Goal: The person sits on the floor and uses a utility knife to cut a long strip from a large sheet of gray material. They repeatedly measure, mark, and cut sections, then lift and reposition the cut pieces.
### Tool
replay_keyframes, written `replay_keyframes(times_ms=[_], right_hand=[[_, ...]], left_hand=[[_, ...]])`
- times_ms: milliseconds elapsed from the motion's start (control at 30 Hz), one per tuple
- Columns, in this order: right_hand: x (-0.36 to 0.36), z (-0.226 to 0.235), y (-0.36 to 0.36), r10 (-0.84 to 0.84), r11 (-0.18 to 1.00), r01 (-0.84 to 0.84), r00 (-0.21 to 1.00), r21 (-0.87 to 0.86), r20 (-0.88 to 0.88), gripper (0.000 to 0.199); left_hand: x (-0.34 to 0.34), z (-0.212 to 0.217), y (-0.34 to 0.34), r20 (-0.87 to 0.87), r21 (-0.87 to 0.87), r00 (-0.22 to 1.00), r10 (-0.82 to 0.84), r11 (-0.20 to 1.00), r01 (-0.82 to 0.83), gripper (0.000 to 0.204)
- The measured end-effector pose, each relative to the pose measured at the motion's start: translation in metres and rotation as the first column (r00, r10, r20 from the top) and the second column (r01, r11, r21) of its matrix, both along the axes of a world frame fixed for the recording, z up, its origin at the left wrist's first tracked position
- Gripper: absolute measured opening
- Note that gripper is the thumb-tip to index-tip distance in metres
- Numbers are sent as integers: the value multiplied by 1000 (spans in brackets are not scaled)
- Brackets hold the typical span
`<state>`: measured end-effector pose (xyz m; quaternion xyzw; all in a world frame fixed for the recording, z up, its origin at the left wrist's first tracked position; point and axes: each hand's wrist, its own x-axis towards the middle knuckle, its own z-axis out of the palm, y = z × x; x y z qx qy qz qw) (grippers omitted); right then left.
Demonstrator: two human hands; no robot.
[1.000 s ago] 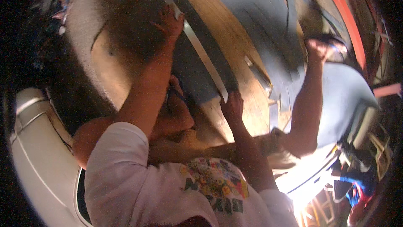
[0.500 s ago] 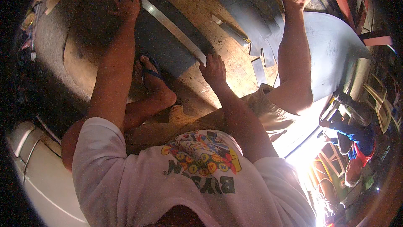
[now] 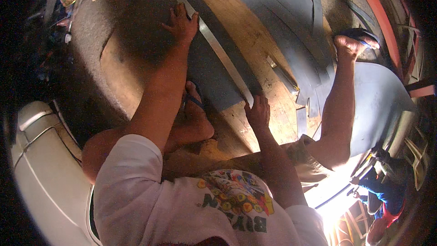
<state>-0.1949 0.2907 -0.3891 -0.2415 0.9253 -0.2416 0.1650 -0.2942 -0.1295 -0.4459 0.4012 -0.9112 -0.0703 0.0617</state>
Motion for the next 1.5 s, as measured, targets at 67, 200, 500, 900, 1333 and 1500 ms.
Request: replay_keyframes(times_ms=[67,200,500,900,1333,1500], right_hand=[[0,-2,2,3,1000,-3,999,9,-39,41],[1,-1,-1,32,999,-30,995,23,-94,39],[1,-6,4,30,999,-29,999,33,-14,43],[0,1,-1,37,999,-36,996,13,-78,40],[4,-11,8,-19,999,16,998,44,66,49],[2,-7,7,7,1000,-9,999,-29,-49,45]], left_hand=[[-2,12,7,5,43,1000,-3,999,3,80],[3,17,5,-12,66,1000,17,998,-16,80],[1,5,3,-56,100,998,-3,995,9,79],[0,3,0,-26,94,1000,-15,995,17,75],[-9,-15,-5,-39,31,999,-23,999,25,76],[1,-55,-25,-186,125,982,-21,991,45,80]])
